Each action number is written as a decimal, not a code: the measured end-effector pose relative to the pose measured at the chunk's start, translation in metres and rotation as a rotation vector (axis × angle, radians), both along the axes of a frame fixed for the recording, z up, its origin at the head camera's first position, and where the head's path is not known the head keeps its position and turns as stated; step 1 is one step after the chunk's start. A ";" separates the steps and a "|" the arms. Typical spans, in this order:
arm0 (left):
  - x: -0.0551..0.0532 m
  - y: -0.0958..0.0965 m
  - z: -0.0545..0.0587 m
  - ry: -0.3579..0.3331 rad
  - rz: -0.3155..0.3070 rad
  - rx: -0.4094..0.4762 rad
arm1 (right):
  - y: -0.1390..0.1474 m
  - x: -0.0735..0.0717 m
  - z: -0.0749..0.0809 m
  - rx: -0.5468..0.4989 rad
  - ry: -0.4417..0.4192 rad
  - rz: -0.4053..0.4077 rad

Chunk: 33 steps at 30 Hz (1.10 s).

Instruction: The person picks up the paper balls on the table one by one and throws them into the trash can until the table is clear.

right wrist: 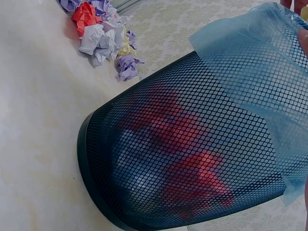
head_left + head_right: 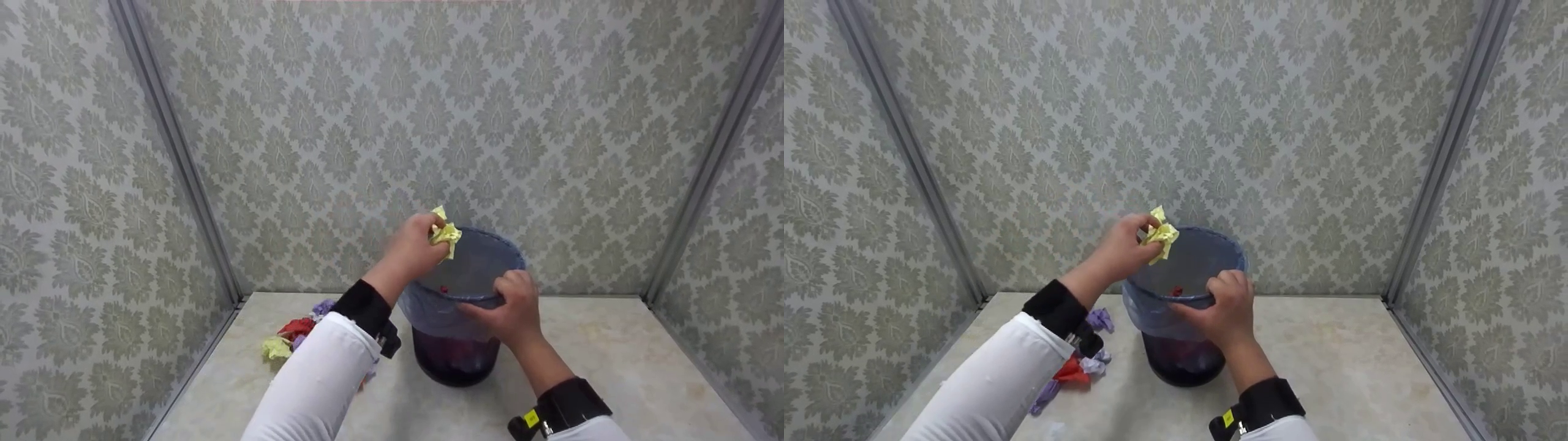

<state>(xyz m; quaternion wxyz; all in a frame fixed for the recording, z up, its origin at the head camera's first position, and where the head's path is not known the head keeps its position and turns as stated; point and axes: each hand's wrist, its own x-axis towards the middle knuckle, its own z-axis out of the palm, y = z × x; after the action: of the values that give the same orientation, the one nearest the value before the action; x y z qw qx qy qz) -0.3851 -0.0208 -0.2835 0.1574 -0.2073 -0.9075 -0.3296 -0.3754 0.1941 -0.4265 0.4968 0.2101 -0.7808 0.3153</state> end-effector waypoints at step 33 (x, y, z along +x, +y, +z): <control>0.010 -0.007 -0.043 0.030 0.014 -0.064 | 0.000 -0.002 -0.001 0.003 0.069 0.009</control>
<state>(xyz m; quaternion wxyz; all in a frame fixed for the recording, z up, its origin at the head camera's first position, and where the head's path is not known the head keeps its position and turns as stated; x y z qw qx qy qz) -0.3752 -0.0282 -0.3268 0.1665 -0.2110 -0.9165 -0.2962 -0.3772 0.1944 -0.4270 0.5215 0.2251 -0.7628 0.3091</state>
